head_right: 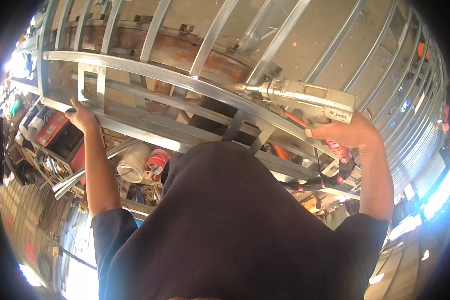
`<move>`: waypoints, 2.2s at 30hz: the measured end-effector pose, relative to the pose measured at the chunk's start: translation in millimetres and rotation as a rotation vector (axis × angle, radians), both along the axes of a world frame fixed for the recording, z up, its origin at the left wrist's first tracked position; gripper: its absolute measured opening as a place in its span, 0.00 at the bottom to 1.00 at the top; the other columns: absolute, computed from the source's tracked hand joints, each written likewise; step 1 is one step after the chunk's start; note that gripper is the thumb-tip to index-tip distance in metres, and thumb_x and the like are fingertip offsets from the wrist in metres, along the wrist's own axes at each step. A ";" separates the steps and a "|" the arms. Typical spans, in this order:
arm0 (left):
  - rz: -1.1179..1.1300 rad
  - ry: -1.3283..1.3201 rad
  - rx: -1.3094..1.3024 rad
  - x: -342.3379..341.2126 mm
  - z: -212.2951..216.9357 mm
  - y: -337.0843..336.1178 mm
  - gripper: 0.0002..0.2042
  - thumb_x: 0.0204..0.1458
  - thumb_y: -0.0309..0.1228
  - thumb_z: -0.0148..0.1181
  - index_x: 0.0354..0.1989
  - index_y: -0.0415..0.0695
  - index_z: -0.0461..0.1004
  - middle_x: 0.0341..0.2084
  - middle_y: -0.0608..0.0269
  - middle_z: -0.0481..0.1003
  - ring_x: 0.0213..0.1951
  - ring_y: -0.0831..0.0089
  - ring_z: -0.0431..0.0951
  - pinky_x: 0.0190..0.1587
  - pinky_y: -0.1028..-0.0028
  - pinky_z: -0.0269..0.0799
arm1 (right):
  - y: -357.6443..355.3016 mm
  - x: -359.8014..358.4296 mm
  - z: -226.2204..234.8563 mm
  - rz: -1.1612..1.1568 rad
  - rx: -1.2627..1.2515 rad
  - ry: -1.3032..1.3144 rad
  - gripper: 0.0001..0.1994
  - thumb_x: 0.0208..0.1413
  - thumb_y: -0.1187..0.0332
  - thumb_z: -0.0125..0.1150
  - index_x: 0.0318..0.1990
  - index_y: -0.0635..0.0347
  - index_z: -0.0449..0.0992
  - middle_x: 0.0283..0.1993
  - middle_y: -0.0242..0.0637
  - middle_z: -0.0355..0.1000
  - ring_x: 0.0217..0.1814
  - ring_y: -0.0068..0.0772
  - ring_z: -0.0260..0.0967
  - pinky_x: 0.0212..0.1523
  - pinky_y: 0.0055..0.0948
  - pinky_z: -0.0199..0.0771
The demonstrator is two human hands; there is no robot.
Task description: The person positions a metal frame on a workbench and welds multiple joints using a handheld welding torch. The person moves along the frame, welding different sections while holding the frame steady with the other hand.
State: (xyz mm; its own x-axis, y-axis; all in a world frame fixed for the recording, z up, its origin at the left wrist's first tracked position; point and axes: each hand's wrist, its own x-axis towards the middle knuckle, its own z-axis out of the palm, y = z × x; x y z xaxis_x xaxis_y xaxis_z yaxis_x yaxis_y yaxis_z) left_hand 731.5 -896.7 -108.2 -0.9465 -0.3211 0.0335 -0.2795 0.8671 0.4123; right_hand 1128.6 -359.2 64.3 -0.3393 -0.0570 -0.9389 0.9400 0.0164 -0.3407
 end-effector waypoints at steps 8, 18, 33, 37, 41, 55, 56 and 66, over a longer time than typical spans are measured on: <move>0.014 -0.022 0.064 1.2 4.2 6.9 0.53 0.63 0.63 0.52 0.74 0.20 0.48 0.73 0.26 0.56 0.73 0.40 0.60 0.75 0.59 0.58 | 1.5 35.5 0.9 0.016 0.074 -0.029 0.31 0.49 0.66 0.80 0.62 0.61 0.77 0.53 0.33 0.80 0.55 0.28 0.74 0.59 0.33 0.75; 0.040 -0.034 0.077 -8.4 -6.2 -11.2 0.51 0.64 0.59 0.56 0.77 0.26 0.45 0.72 0.30 0.60 0.67 0.44 0.71 0.66 0.57 0.71 | 3.0 40.6 0.2 0.074 0.076 0.034 0.30 0.50 0.68 0.79 0.63 0.61 0.77 0.54 0.36 0.80 0.56 0.29 0.74 0.60 0.34 0.75; 0.158 -0.189 0.473 24.7 25.9 25.6 0.52 0.64 0.49 0.62 0.82 0.42 0.29 0.72 0.39 0.60 0.62 0.51 0.75 0.61 0.57 0.76 | 2.1 42.5 -0.1 0.046 0.068 0.015 0.30 0.51 0.69 0.79 0.62 0.61 0.77 0.52 0.35 0.80 0.54 0.29 0.74 0.59 0.32 0.75; 0.179 -0.191 0.444 42.0 31.2 36.2 0.50 0.67 0.49 0.58 0.81 0.42 0.27 0.74 0.37 0.56 0.65 0.48 0.72 0.62 0.55 0.76 | 2.0 44.2 1.7 0.065 0.087 0.051 0.30 0.51 0.68 0.79 0.63 0.60 0.76 0.53 0.34 0.80 0.54 0.29 0.74 0.59 0.32 0.74; 0.159 -0.188 0.516 71.8 33.1 51.7 0.48 0.69 0.51 0.52 0.81 0.41 0.24 0.75 0.35 0.53 0.68 0.46 0.68 0.65 0.54 0.73 | 2.9 45.7 -0.3 0.066 0.070 0.038 0.31 0.51 0.67 0.79 0.64 0.60 0.76 0.54 0.35 0.80 0.55 0.29 0.73 0.60 0.32 0.74; 0.152 -0.188 0.550 132.4 34.2 80.3 0.47 0.69 0.49 0.48 0.80 0.37 0.23 0.76 0.35 0.51 0.70 0.46 0.66 0.70 0.55 0.68 | 7.5 60.5 -4.4 0.018 0.047 0.087 0.32 0.51 0.71 0.77 0.65 0.60 0.75 0.55 0.34 0.79 0.56 0.27 0.73 0.60 0.32 0.74; 0.151 -0.189 0.548 133.1 35.0 81.5 0.48 0.69 0.49 0.49 0.80 0.36 0.23 0.76 0.34 0.51 0.71 0.46 0.66 0.70 0.55 0.68 | 7.2 59.9 -4.2 0.027 0.045 0.089 0.31 0.51 0.71 0.77 0.64 0.60 0.75 0.54 0.33 0.79 0.55 0.27 0.74 0.59 0.32 0.75; 0.067 -0.140 0.433 186.9 19.7 91.0 0.48 0.67 0.52 0.51 0.77 0.25 0.35 0.75 0.28 0.51 0.71 0.43 0.64 0.70 0.56 0.68 | 29.3 122.4 2.3 0.009 0.072 0.060 0.22 0.50 0.70 0.78 0.53 0.59 0.80 0.44 0.29 0.80 0.47 0.25 0.74 0.52 0.31 0.76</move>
